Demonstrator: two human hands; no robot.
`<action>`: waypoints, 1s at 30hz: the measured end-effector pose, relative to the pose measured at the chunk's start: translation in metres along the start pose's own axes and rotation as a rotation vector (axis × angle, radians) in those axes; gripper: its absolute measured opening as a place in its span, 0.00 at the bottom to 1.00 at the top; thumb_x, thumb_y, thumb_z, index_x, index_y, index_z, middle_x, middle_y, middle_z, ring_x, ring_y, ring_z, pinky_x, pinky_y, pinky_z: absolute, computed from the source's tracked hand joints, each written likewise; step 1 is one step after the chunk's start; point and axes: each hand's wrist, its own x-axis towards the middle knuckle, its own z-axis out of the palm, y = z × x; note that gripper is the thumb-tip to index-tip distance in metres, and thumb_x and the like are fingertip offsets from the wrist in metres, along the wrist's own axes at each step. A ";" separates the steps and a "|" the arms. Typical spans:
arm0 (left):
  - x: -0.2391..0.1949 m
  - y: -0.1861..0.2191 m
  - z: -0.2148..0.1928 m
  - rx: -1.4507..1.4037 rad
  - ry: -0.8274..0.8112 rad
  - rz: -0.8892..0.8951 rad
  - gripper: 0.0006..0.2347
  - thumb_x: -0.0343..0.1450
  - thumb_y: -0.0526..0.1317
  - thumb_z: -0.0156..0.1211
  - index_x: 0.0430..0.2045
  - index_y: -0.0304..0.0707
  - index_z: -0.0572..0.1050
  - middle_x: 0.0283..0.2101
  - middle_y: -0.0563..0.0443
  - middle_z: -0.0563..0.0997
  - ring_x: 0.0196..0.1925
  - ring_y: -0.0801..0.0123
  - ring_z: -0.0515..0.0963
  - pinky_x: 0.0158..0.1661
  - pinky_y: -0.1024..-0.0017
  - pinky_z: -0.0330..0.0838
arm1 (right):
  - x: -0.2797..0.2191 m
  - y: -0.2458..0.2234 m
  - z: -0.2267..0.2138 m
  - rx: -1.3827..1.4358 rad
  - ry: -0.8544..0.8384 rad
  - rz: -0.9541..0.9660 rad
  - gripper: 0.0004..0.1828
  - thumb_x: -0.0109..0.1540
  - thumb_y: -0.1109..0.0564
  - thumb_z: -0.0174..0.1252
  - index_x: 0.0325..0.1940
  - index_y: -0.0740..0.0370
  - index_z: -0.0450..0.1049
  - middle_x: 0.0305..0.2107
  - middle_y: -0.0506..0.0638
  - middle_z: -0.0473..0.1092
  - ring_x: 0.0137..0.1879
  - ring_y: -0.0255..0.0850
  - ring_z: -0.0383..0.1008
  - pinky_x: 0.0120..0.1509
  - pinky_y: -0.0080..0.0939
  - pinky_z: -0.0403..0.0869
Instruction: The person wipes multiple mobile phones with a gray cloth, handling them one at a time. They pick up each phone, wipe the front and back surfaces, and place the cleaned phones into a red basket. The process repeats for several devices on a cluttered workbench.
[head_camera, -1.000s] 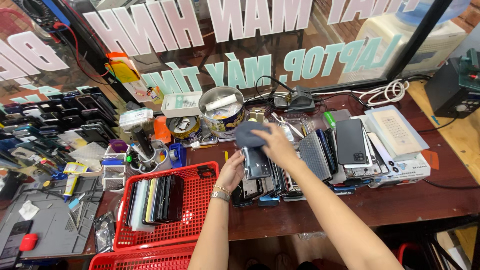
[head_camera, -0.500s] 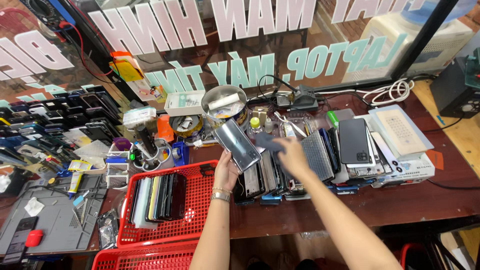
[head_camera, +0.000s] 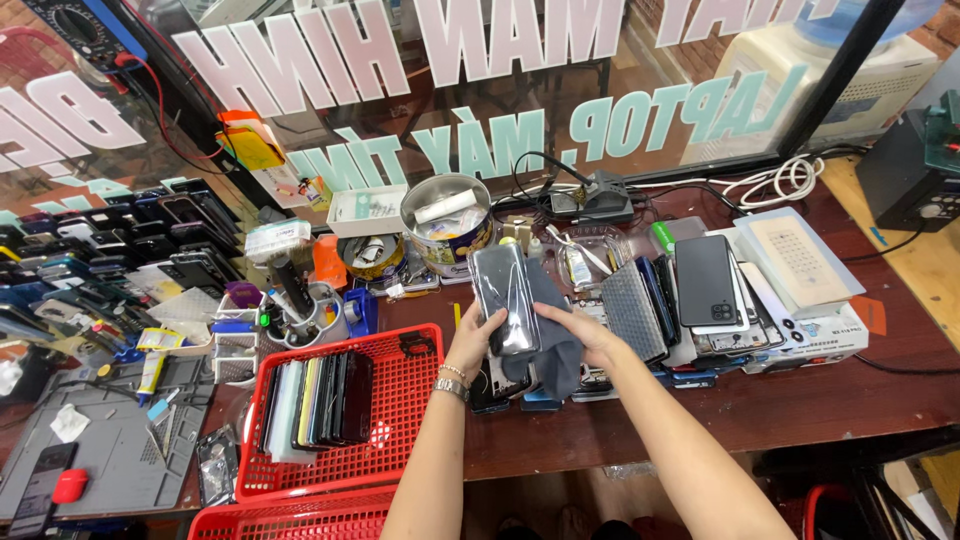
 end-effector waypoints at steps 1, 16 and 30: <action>0.000 0.002 -0.004 -0.021 0.008 -0.001 0.18 0.73 0.34 0.61 0.59 0.34 0.70 0.56 0.50 0.80 0.55 0.73 0.78 0.55 0.72 0.72 | 0.000 -0.001 -0.004 -0.010 0.007 -0.006 0.31 0.57 0.44 0.66 0.61 0.58 0.72 0.50 0.50 0.78 0.52 0.39 0.80 0.56 0.42 0.78; -0.015 0.012 -0.029 -0.029 -0.001 -0.093 0.22 0.73 0.34 0.58 0.64 0.37 0.67 0.59 0.51 0.79 0.58 0.72 0.77 0.57 0.72 0.72 | 0.021 0.012 0.009 -1.579 0.521 -0.388 0.24 0.63 0.39 0.59 0.62 0.43 0.73 0.71 0.58 0.53 0.75 0.62 0.48 0.71 0.73 0.51; -0.065 0.012 -0.130 0.306 0.050 0.022 0.14 0.71 0.30 0.62 0.51 0.26 0.75 0.45 0.52 0.84 0.44 0.76 0.82 0.46 0.73 0.77 | 0.055 -0.009 0.138 -1.030 0.103 -0.661 0.21 0.63 0.51 0.62 0.58 0.58 0.71 0.49 0.51 0.74 0.34 0.40 0.75 0.45 0.42 0.75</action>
